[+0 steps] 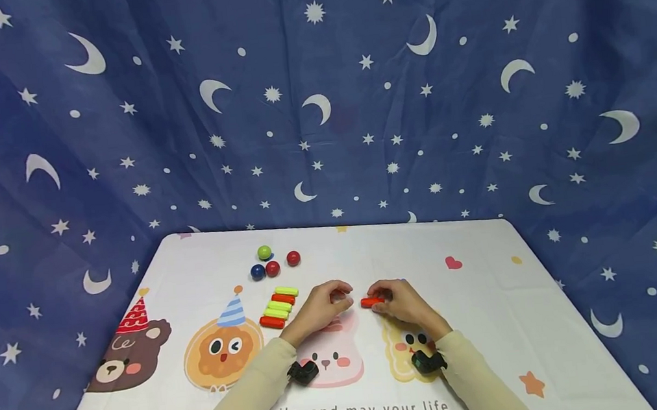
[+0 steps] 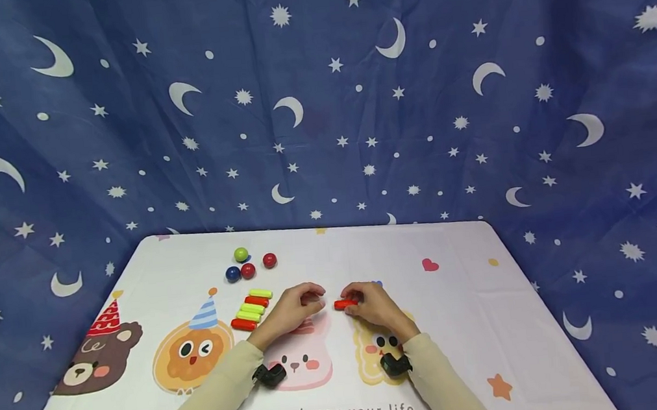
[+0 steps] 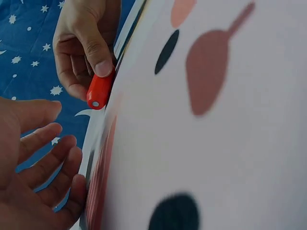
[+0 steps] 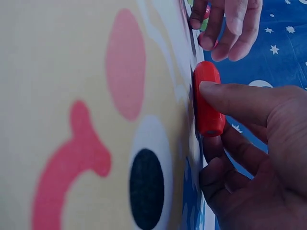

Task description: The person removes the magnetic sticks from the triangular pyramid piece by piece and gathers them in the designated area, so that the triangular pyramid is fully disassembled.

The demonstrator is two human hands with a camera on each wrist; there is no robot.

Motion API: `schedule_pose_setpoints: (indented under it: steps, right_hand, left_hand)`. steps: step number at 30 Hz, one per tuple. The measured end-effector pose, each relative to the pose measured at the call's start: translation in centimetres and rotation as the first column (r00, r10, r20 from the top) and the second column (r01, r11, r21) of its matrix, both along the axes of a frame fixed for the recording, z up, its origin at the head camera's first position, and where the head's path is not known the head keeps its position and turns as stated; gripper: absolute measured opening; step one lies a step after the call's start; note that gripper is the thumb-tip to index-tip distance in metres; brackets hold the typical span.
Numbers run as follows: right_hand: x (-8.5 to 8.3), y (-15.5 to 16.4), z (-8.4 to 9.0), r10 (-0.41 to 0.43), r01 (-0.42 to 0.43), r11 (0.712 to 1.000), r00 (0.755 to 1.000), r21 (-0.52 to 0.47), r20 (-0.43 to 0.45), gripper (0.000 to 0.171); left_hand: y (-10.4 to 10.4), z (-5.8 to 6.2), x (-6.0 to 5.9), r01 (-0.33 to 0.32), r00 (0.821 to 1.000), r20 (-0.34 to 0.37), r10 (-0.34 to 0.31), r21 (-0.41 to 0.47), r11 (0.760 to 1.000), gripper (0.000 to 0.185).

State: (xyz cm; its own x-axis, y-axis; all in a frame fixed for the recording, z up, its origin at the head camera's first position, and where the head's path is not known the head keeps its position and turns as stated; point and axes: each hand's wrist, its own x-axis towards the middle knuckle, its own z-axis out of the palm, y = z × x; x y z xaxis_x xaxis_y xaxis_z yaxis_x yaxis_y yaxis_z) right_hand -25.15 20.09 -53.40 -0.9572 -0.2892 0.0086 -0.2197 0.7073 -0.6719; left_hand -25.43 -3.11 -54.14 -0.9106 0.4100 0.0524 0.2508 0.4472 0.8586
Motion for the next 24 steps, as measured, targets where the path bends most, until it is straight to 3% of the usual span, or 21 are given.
schedule_pose_setpoints:
  steps: [16, 24]
  right_hand:
    - [0.0, 1.4, 0.4, -0.001, 0.001, 1.000, 1.000, -0.020, -0.022, 0.030]
    - [0.3, 1.7, 0.0, -0.006, 0.007, 1.000, 1.000, -0.022, 0.011, 0.026]
  left_hand:
    - [2.0, -0.1, -0.5, 0.043, 0.996, -0.079, -0.050, -0.087, 0.995, 0.027]
    - [2.8, -0.9, -0.5, 0.050, 0.988, -0.141, -0.070, -0.142, 0.989, 0.027]
